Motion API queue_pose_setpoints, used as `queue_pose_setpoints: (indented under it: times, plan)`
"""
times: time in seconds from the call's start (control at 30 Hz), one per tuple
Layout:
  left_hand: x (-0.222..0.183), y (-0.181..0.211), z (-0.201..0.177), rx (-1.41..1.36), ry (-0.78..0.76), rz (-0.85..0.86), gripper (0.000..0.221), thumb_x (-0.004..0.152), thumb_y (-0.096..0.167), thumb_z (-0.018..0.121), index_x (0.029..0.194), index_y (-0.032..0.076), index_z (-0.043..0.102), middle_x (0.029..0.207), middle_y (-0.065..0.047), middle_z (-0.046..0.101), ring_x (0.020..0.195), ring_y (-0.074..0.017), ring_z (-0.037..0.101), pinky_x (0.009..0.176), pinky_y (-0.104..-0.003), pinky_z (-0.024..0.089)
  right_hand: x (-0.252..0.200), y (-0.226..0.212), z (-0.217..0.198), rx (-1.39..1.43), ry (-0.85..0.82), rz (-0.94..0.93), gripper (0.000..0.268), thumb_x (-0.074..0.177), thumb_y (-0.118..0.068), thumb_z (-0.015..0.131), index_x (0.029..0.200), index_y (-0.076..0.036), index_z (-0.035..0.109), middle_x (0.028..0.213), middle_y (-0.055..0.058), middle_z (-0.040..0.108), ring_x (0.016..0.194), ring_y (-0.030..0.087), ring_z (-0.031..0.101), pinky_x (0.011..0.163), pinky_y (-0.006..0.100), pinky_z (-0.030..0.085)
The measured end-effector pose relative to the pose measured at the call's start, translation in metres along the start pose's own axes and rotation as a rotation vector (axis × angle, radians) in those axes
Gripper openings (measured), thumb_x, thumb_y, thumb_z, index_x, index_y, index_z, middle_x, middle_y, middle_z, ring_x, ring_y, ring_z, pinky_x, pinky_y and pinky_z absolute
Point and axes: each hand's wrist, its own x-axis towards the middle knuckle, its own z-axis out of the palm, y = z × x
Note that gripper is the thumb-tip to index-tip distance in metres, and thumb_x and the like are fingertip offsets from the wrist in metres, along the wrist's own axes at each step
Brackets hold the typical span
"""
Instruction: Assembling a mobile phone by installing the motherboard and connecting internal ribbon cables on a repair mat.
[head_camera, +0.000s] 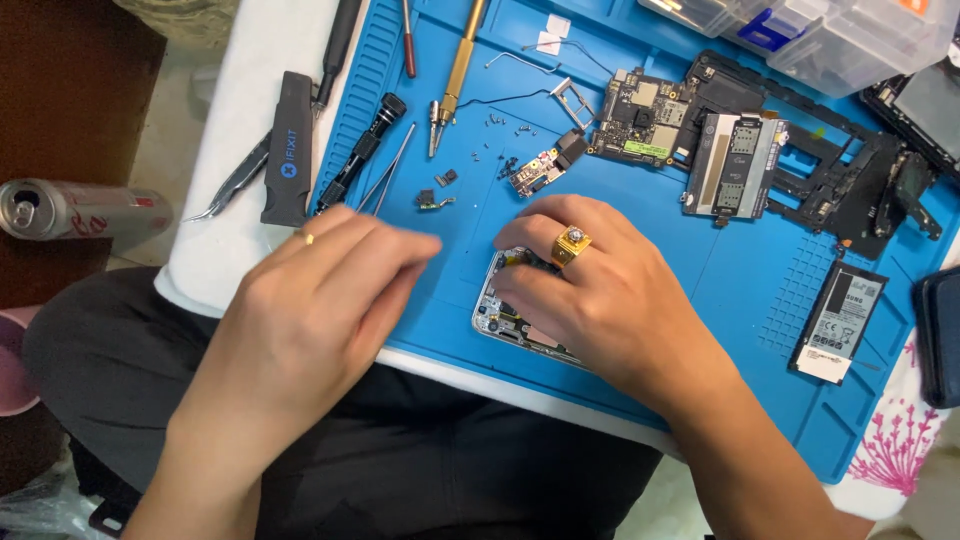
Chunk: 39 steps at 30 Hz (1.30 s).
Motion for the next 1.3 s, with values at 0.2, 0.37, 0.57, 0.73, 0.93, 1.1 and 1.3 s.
queue_pose_setpoints:
  times: [0.2,0.37,0.57,0.73,0.93,1.1,1.3]
  plan:
    - [0.019,-0.008,0.006,-0.027,-0.109,0.043,0.014,0.096,-0.007,0.061,0.106,0.001,0.064,0.090,-0.011,0.055,0.084,-0.0323,0.056,0.083,-0.043,0.047,0.000,0.001,0.004,-0.003,0.040,0.010,0.015,0.096,0.002,0.074,0.089,-0.004,0.063,0.108,0.009,0.062,0.100,0.033,0.062,0.081,0.045,0.055]
    - [0.009,-0.011,0.031,0.079,-0.146,0.122,0.005,0.099,0.004,0.068,0.103,0.004,0.068,0.092,-0.007,0.056,0.087,-0.0254,0.058,0.075,-0.039,0.051,0.000,0.003,0.001,0.032,0.007,0.025,0.014,0.097,-0.003,0.075,0.087,-0.002,0.065,0.107,0.010,0.066,0.103,0.033,0.065,0.083,0.044,0.056]
    - [0.001,-0.014,0.037,0.009,-0.155,0.100,0.029,0.091,0.019,0.080,0.112,0.002,0.068,0.099,-0.007,0.060,0.095,-0.0269,0.060,0.084,-0.038,0.052,0.000,0.005,0.000,0.091,0.005,0.038,0.009,0.099,-0.004,0.070,0.091,-0.001,0.068,0.107,0.012,0.070,0.103,0.034,0.065,0.084,0.042,0.057]
    - [-0.001,-0.014,0.041,0.014,-0.171,0.064,0.045,0.083,0.026,0.089,0.114,0.002,0.065,0.102,-0.007,0.059,0.099,-0.0271,0.059,0.081,-0.037,0.051,0.000,0.004,-0.001,0.102,-0.013,0.065,0.008,0.100,-0.006,0.070,0.093,-0.002,0.069,0.105,0.011,0.071,0.105,0.035,0.065,0.084,0.042,0.057]
    - [0.000,-0.015,0.042,-0.008,-0.181,0.050,0.046,0.084,0.028,0.088,0.115,0.002,0.065,0.103,-0.008,0.059,0.098,-0.0272,0.058,0.081,-0.037,0.050,0.002,0.004,-0.002,0.121,-0.031,0.080,0.007,0.100,-0.001,0.066,0.093,-0.001,0.069,0.106,0.012,0.071,0.106,0.035,0.066,0.088,0.045,0.057]
    - [0.000,-0.016,0.042,-0.020,-0.186,0.039,0.046,0.085,0.028,0.087,0.115,0.001,0.065,0.104,-0.008,0.060,0.098,-0.0275,0.058,0.082,-0.038,0.051,0.004,0.004,-0.001,0.114,-0.007,0.064,0.007,0.099,0.000,0.070,0.092,-0.001,0.068,0.101,0.011,0.072,0.102,0.033,0.067,0.088,0.044,0.057]
    - [0.000,-0.017,0.042,-0.024,-0.181,0.034,0.046,0.084,0.028,0.088,0.114,0.002,0.065,0.104,-0.007,0.059,0.097,-0.0266,0.058,0.079,-0.038,0.051,0.004,0.003,-0.002,0.105,-0.005,0.072,0.008,0.101,-0.003,0.068,0.093,-0.002,0.068,0.102,0.010,0.073,0.103,0.034,0.067,0.091,0.046,0.055]
